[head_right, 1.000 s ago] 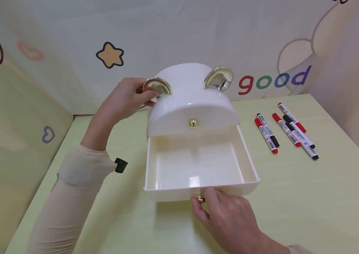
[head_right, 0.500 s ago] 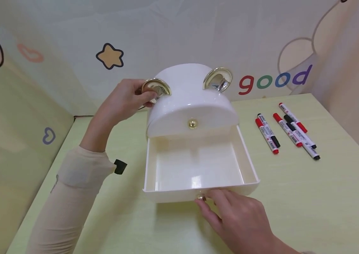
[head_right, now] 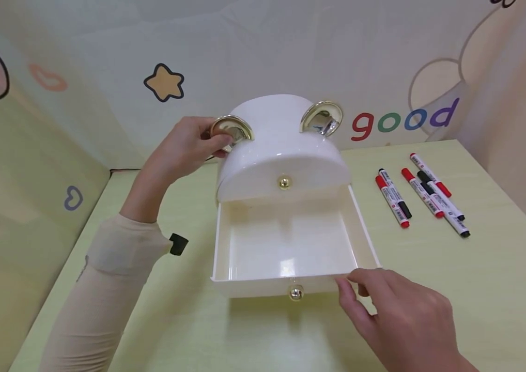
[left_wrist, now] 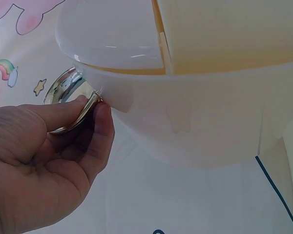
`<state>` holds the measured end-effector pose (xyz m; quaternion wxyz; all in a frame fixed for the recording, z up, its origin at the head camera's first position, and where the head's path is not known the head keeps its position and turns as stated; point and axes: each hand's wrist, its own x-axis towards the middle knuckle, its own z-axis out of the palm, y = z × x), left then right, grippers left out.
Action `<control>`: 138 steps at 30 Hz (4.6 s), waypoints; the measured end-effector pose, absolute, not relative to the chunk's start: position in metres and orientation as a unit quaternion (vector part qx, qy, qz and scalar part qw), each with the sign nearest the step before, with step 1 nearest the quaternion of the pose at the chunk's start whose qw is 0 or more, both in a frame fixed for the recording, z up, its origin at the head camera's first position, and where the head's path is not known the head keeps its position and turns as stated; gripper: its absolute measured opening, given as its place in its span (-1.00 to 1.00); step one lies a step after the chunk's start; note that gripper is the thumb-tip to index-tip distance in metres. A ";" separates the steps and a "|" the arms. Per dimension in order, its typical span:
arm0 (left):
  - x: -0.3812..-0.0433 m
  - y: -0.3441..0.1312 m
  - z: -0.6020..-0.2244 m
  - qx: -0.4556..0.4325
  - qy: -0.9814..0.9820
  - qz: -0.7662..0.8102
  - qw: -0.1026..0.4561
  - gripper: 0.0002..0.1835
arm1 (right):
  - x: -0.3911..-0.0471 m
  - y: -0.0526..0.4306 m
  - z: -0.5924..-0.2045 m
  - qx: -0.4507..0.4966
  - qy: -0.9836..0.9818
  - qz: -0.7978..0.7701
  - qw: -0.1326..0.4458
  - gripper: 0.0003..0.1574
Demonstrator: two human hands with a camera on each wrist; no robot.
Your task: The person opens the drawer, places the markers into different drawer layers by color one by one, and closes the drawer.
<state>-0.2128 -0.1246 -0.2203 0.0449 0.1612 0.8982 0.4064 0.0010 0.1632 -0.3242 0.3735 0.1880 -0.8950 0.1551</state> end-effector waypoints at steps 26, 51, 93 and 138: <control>-0.215 -0.125 -0.225 0.160 0.897 0.409 0.048 -0.84 | -0.039 0.242 -0.309 0.034 -0.926 0.244 0.286 -0.74; -0.212 -0.125 -0.223 0.157 0.899 0.407 0.043 -0.82 | -0.100 0.292 -0.317 -0.027 -0.965 0.209 0.154 -0.68; -0.212 -0.125 -0.225 0.159 0.896 0.413 0.036 -0.81 | -0.208 0.324 -0.380 -0.009 -0.982 0.187 -0.037 -0.50; -0.212 -0.126 -0.228 0.163 0.898 0.407 0.030 -0.80 | -0.219 0.325 -0.381 -0.041 -0.976 0.199 -0.080 -0.61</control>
